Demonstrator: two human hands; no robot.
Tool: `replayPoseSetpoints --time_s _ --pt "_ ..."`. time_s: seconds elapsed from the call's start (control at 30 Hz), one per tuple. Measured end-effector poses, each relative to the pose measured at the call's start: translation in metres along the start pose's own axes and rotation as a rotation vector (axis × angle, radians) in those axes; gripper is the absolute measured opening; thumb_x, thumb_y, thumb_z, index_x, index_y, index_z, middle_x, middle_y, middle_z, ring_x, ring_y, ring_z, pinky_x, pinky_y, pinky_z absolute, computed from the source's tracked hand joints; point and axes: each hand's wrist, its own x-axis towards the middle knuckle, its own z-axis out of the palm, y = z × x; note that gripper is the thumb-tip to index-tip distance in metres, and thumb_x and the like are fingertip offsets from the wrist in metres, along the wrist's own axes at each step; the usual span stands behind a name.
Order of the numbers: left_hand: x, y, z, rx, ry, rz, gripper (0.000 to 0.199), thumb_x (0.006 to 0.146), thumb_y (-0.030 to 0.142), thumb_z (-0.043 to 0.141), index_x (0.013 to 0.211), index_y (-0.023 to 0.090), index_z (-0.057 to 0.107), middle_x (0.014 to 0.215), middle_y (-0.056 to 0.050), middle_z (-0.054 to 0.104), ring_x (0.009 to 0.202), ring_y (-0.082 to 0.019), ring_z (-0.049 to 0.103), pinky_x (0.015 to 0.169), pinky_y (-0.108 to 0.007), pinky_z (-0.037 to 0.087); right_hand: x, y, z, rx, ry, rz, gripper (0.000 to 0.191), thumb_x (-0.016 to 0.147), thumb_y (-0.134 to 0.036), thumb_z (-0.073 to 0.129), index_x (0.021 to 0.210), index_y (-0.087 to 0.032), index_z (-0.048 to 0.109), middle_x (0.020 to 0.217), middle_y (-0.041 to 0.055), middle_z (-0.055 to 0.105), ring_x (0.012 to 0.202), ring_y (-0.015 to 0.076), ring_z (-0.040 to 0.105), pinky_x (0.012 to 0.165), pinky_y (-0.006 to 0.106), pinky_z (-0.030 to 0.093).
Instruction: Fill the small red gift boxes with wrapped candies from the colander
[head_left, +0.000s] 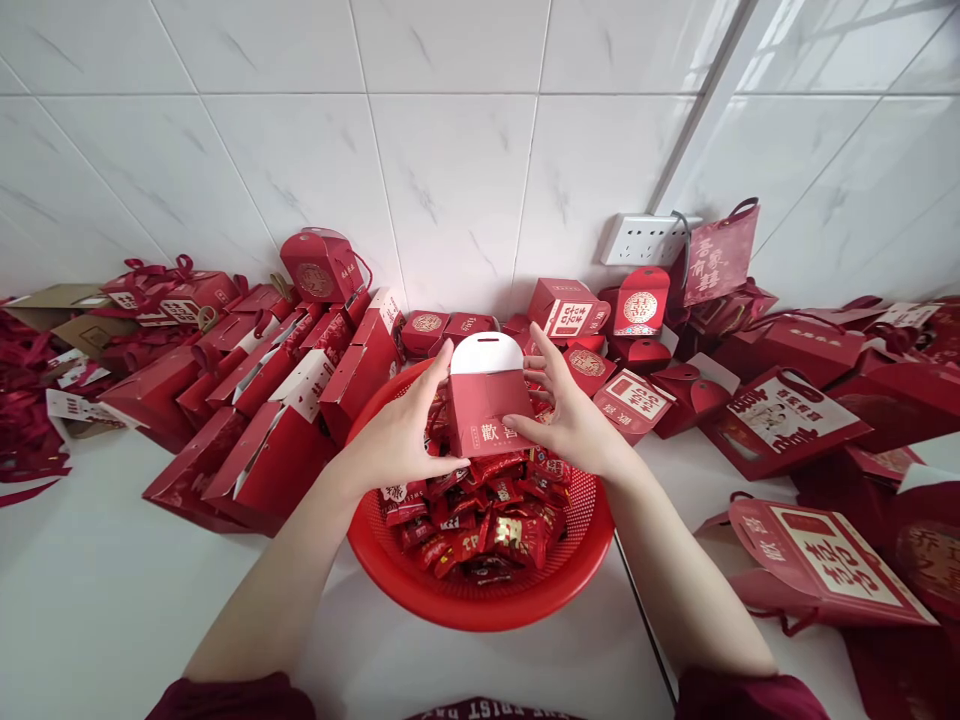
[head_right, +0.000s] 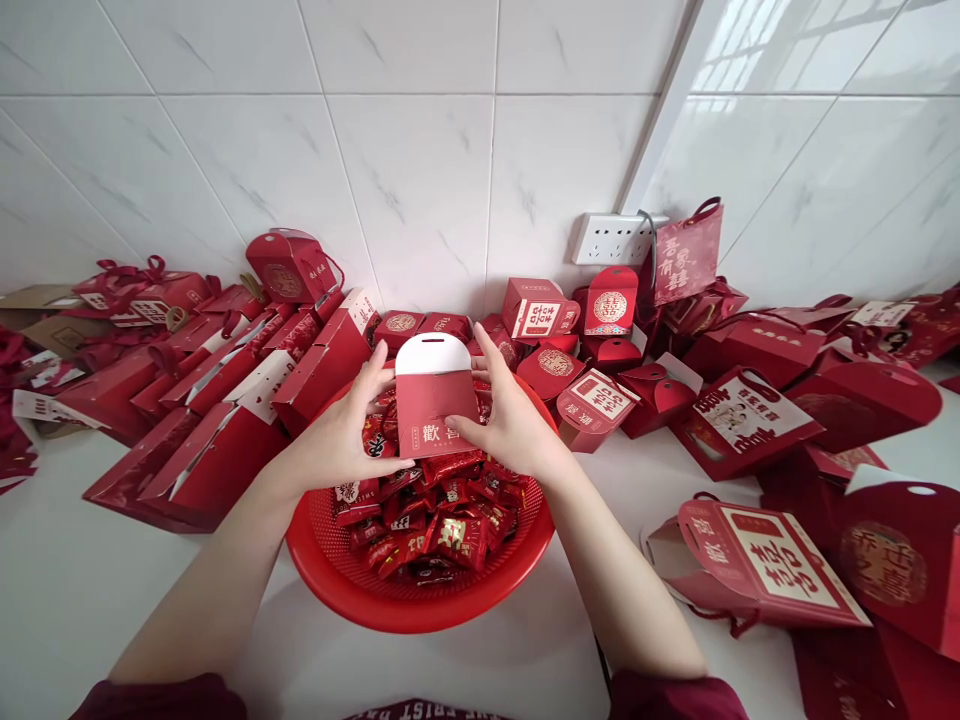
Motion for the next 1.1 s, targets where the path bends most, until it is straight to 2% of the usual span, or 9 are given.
replayPoseSetpoints --time_s 0.07,0.17,0.27,0.37,0.63,0.73,0.9,1.0,1.1 --pt "-0.0001 -0.0005 0.0001 -0.014 -0.012 0.005 0.134 0.072 0.032 0.082 0.155 0.035 -0.022 0.159 -0.010 0.035 0.142 -0.030 0.042 0.113 -0.045 0.044 -0.0001 -0.0023 -0.0018 -0.039 -0.003 -0.013 0.104 0.083 -0.021 0.071 0.160 -0.033 0.003 0.151 0.0104 0.043 0.138 0.0258 0.045 0.113 0.048 0.042" --pt "0.0000 -0.0003 -0.0015 0.005 -0.043 -0.049 0.136 0.071 0.038 0.083 0.155 0.032 -0.024 0.160 -0.012 0.033 0.142 -0.035 0.041 0.113 -0.050 0.042 0.0003 -0.0053 -0.0049 -0.103 -0.030 -0.097 0.088 0.083 -0.019 0.071 0.156 -0.034 0.023 0.158 0.0062 0.035 0.143 0.0263 0.039 0.115 0.047 0.039" --pt "0.0004 -0.0006 -0.0032 0.036 -0.056 -0.079 0.129 0.071 0.047 0.083 0.159 0.033 -0.010 0.164 -0.008 0.026 0.147 -0.034 0.034 0.117 -0.050 0.037 0.0016 -0.0074 -0.0060 -0.146 -0.064 -0.203 0.053 0.088 -0.021 0.069 0.137 -0.031 0.051 0.143 0.0048 0.052 0.136 0.0247 0.047 0.115 0.046 0.040" --pt "0.0010 -0.0009 -0.0036 0.032 -0.044 -0.035 0.113 0.074 0.049 0.081 0.159 0.035 0.008 0.166 -0.001 0.020 0.150 -0.028 0.028 0.121 -0.042 0.033 0.0028 -0.0087 -0.0049 -0.187 -0.104 -0.257 0.032 0.093 -0.022 0.063 0.124 -0.030 0.064 0.135 0.0054 0.055 0.133 0.0237 0.049 0.115 0.045 0.040" --pt "0.0026 0.0020 -0.0050 0.006 -0.070 0.037 0.075 0.082 0.047 0.074 0.147 0.037 0.040 0.152 0.000 0.041 0.143 -0.023 0.039 0.120 -0.036 0.035 0.0028 -0.0063 -0.0031 -0.236 -0.146 -0.218 0.032 0.100 -0.028 0.053 0.130 -0.031 0.065 0.147 0.0047 0.049 0.140 0.0207 0.044 0.119 0.041 0.036" --pt "0.0024 0.0017 -0.0049 0.003 -0.093 0.022 0.075 0.083 0.046 0.072 0.149 0.038 0.038 0.153 -0.001 0.037 0.144 -0.024 0.037 0.120 -0.038 0.035 0.0018 -0.0070 -0.0056 -0.316 -0.220 -0.190 0.038 0.102 -0.032 0.050 0.139 -0.031 0.059 0.158 0.0034 0.037 0.147 0.0219 0.034 0.123 0.044 0.029" --pt "0.0022 0.0016 -0.0048 -0.005 -0.123 -0.023 0.079 0.084 0.058 0.068 0.153 0.041 0.034 0.156 0.000 0.034 0.147 -0.026 0.033 0.122 -0.041 0.032 -0.0010 -0.0103 -0.0096 -0.433 -0.356 -0.129 0.051 0.102 -0.046 0.047 0.151 -0.031 0.044 0.168 0.0013 0.012 0.154 0.0253 0.014 0.125 0.050 0.019" --pt "0.0018 0.0007 -0.0056 -0.001 -0.113 -0.044 0.081 0.083 0.061 0.068 0.153 0.038 0.036 0.153 -0.003 0.037 0.147 -0.027 0.033 0.122 -0.041 0.032 -0.0021 -0.0084 -0.0092 -0.487 -0.413 -0.132 0.076 0.091 -0.057 0.060 0.156 -0.028 0.033 0.168 0.0028 0.001 0.155 0.0297 0.004 0.124 0.053 0.018" --pt "0.0010 -0.0009 -0.0067 -0.001 -0.101 -0.057 0.084 0.080 0.062 0.071 0.153 0.036 0.038 0.151 -0.004 0.040 0.145 -0.028 0.036 0.121 -0.042 0.034 -0.0024 -0.0042 -0.0072 -0.499 -0.418 -0.194 0.088 0.084 -0.053 0.071 0.158 -0.031 0.029 0.169 0.0030 -0.002 0.154 0.0312 0.002 0.123 0.054 0.020"
